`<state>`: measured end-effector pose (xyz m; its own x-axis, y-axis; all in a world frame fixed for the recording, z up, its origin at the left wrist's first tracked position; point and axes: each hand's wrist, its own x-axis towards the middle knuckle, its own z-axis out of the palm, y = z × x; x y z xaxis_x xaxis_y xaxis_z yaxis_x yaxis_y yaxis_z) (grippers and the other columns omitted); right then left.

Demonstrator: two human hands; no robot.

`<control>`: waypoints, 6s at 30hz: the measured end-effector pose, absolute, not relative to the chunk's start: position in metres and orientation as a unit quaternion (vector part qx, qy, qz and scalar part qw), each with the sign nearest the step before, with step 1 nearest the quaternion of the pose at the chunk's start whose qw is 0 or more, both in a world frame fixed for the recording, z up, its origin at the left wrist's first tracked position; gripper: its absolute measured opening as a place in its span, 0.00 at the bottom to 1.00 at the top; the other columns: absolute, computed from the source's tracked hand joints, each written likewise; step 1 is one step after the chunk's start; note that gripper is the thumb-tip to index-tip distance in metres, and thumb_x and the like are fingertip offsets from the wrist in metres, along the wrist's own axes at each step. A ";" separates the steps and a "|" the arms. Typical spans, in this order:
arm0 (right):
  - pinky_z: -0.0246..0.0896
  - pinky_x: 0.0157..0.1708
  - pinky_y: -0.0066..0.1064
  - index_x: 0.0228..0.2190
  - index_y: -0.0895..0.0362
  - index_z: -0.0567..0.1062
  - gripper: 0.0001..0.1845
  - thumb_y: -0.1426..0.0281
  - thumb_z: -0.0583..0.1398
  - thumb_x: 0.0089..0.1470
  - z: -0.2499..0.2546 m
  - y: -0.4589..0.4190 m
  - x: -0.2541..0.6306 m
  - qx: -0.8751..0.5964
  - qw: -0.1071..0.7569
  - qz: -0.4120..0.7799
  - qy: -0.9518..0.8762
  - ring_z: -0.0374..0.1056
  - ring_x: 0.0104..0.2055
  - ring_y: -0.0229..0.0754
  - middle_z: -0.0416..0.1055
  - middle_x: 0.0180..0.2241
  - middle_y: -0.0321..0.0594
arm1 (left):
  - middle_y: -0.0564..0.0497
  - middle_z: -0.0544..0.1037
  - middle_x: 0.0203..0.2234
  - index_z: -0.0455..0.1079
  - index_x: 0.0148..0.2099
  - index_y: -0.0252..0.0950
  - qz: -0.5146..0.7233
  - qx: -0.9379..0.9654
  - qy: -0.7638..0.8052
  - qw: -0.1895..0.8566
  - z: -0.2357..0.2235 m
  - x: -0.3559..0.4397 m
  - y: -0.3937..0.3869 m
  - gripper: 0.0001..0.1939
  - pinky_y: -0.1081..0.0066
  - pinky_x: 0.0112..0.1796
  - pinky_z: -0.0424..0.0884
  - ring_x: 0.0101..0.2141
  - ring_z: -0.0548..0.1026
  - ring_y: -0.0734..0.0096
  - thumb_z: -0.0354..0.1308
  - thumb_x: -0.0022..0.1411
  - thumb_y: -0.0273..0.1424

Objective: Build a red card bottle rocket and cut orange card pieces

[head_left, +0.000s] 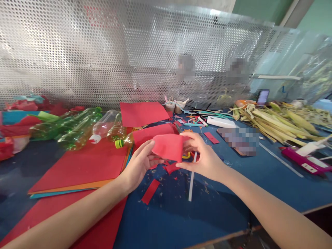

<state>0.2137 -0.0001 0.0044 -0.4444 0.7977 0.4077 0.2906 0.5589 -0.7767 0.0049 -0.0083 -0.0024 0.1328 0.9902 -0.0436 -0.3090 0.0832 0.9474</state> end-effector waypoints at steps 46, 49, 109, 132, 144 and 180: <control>0.69 0.41 0.39 0.37 0.55 0.72 0.17 0.63 0.66 0.44 -0.006 0.015 0.209 -0.396 0.441 0.514 -0.619 0.73 0.37 0.45 0.76 0.37 0.42 | 0.51 0.80 0.28 0.71 0.39 0.37 0.453 0.637 0.487 0.389 0.009 -0.010 0.006 0.10 0.65 0.40 0.74 0.33 0.79 0.67 0.57 0.56 0.36; 0.69 0.42 0.38 0.36 0.54 0.74 0.18 0.62 0.68 0.42 -0.004 0.017 0.211 -0.394 0.514 0.521 -0.555 0.74 0.37 0.43 0.77 0.36 0.40 | 0.49 0.80 0.37 0.71 0.40 0.39 0.432 0.704 0.544 0.146 0.022 -0.034 0.024 0.10 0.62 0.44 0.72 0.38 0.78 0.63 0.57 0.56 0.36; 0.69 0.36 0.38 0.34 0.55 0.75 0.09 0.66 0.63 0.47 0.018 0.005 0.218 -0.413 0.366 0.528 -0.646 0.73 0.40 0.48 0.78 0.37 0.41 | 0.50 0.65 0.56 0.61 0.60 0.51 0.221 0.865 0.414 0.176 0.043 -0.030 -0.007 0.37 0.59 0.55 0.63 0.56 0.64 0.56 0.66 0.47 0.31; 0.63 0.48 0.39 0.33 0.52 0.72 0.13 0.63 0.65 0.44 0.024 0.030 0.238 -0.393 0.707 0.307 -0.501 0.69 0.48 0.48 0.77 0.39 0.38 | 0.48 0.74 0.48 0.60 0.53 0.43 0.272 0.804 0.524 0.067 0.030 -0.039 0.016 0.32 0.61 0.43 0.70 0.44 0.75 0.56 0.66 0.47 0.41; 0.67 0.43 0.43 0.33 0.55 0.74 0.12 0.63 0.65 0.45 0.009 0.026 0.225 -0.420 0.559 0.337 -0.630 0.73 0.41 0.51 0.77 0.38 0.46 | 0.45 0.75 0.43 0.56 0.51 0.41 0.188 0.804 0.563 0.031 0.012 -0.020 0.005 0.31 0.60 0.39 0.71 0.45 0.75 0.48 0.64 0.48 0.41; 0.62 0.40 0.37 0.37 0.60 0.73 0.13 0.67 0.62 0.49 0.027 0.022 0.267 -0.635 -0.043 0.039 -0.770 0.69 0.46 0.56 0.71 0.42 0.53 | 0.48 0.78 0.41 0.69 0.40 0.41 0.491 0.596 0.486 0.409 0.005 -0.012 0.008 0.18 0.64 0.48 0.69 0.49 0.73 0.57 0.54 0.57 0.49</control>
<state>0.2666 0.0222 0.0269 -0.1891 0.9750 -0.1163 0.9818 0.1899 -0.0046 -0.0119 0.0081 0.0055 0.0448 0.9810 0.1890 0.1776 -0.1940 0.9648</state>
